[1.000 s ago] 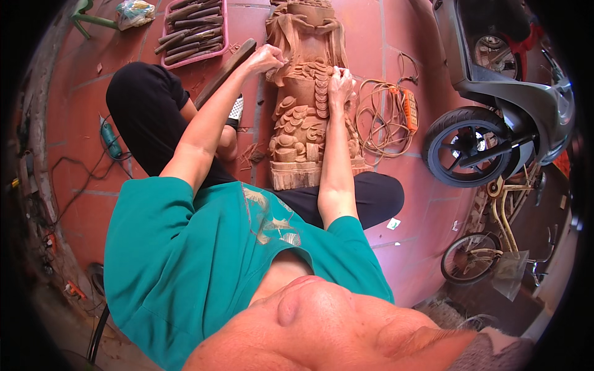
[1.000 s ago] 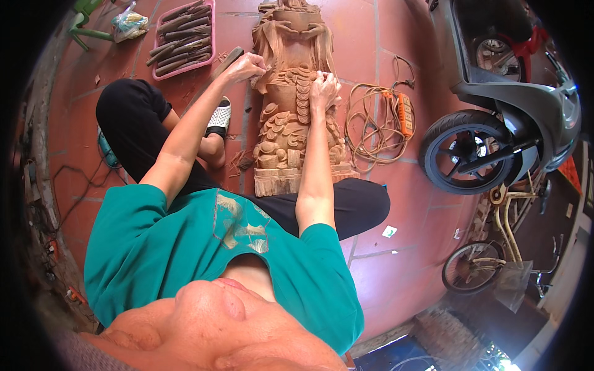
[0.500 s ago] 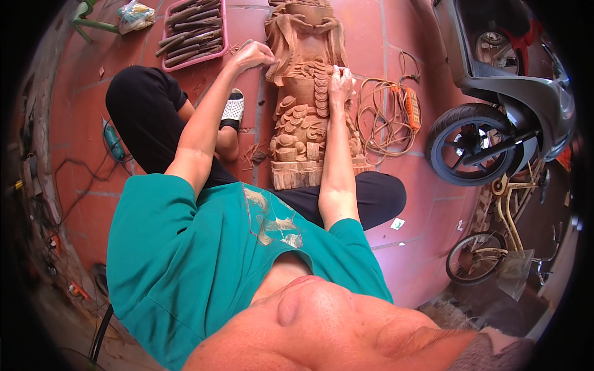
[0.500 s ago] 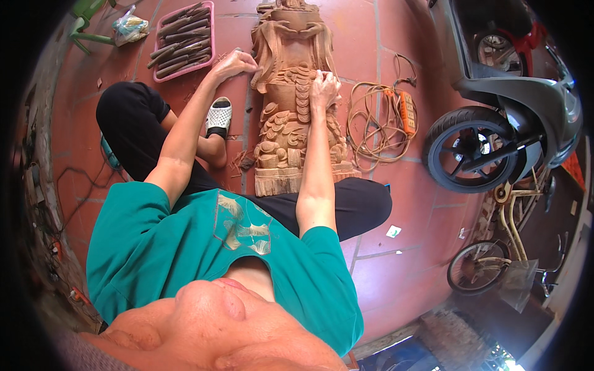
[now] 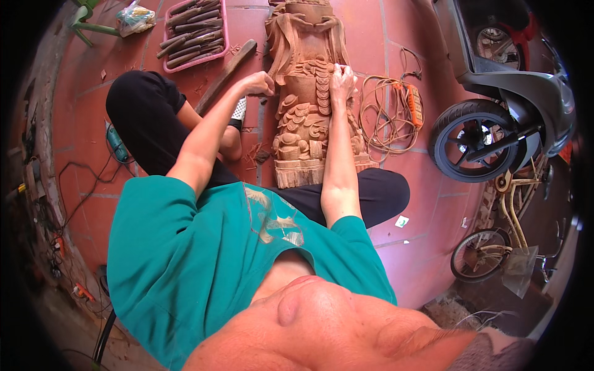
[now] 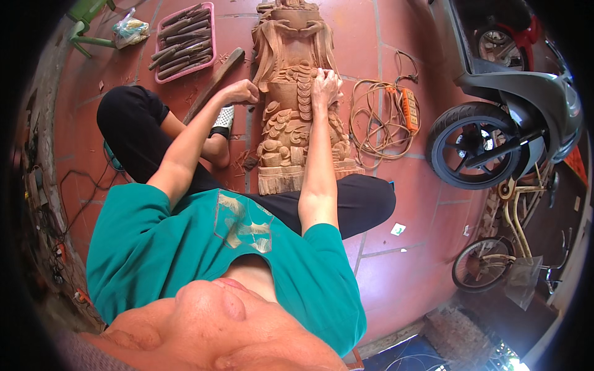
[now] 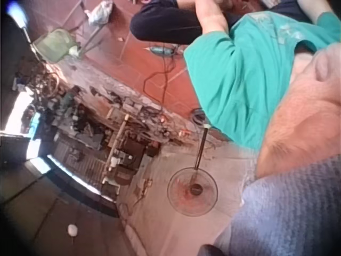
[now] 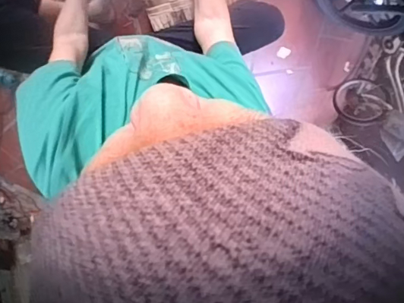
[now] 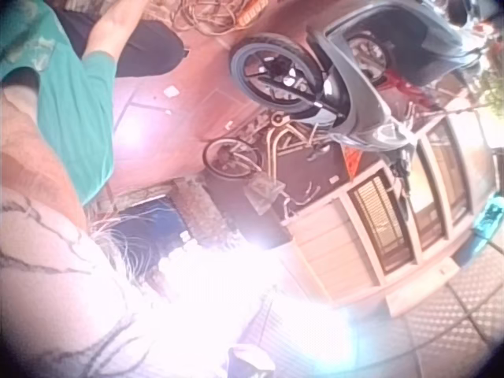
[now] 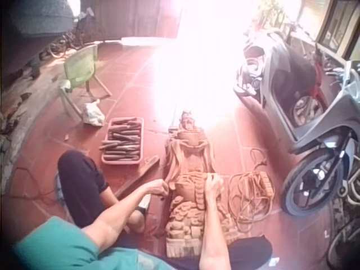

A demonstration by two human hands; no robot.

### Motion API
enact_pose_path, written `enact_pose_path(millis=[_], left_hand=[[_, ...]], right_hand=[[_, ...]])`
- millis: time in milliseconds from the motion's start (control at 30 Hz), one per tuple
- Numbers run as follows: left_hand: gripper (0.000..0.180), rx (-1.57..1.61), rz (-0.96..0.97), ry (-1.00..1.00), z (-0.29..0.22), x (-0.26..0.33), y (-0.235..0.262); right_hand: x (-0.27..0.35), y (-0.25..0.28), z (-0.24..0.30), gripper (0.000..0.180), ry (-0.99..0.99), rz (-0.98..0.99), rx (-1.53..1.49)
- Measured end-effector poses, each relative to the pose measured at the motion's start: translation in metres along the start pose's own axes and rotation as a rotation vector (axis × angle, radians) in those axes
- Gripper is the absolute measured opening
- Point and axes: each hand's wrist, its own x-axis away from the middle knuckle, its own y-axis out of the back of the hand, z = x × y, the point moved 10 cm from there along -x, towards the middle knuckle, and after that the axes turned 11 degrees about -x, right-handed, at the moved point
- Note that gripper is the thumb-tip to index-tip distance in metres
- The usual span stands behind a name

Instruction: The person carves a wooden sculpture using a chisel and mallet. They repeatedly strike the chisel to shape and refine the details of the figure, focusing on the upper torso and head area.

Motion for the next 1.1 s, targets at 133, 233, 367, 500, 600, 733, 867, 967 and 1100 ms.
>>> enact_pose_path(millis=[133, 233, 367, 500, 600, 733, 867, 967, 1100], left_hand=[[0.014, -0.047, -0.112, 0.085, 0.003, 0.004, 0.031], [0.018, -0.079, -0.344, 0.014, -0.001, -0.002, 0.083], [0.021, -0.024, -0.663, -0.03, -0.029, -0.003, 0.096], [0.019, -0.009, -0.674, 0.045, -0.013, -0.005, 0.072], [0.019, -0.047, -0.557, 0.026, -0.01, -0.005, 0.063], [0.017, -0.175, -0.434, 0.044, -0.009, 0.006, 0.056], [0.015, -0.08, -0.237, 0.09, -0.014, 0.012, 0.053], [0.016, 0.025, -0.482, 0.053, -0.01, 0.007, 0.087], [0.02, 0.033, -0.664, -0.001, -0.014, -0.008, 0.084]], right_hand=[[0.001, 0.0, 0.002, 0.028, 0.0, 0.019, -0.04], [0.0, 0.0, 0.004, 0.028, 0.009, -0.009, -0.013], [0.002, -0.002, 0.006, 0.028, 0.003, -0.004, 0.002], [0.002, -0.001, 0.011, 0.029, -0.019, 0.007, 0.007], [0.003, 0.0, 0.008, 0.029, -0.012, 0.004, 0.019], [0.0, -0.002, 0.006, 0.03, 0.022, 0.002, -0.009], [-0.003, 0.0, -0.004, 0.029, 0.072, -0.003, -0.01], [-0.005, -0.002, -0.004, 0.029, 0.082, -0.009, -0.018], [-0.001, -0.005, 0.006, 0.029, 0.06, -0.002, 0.009]])
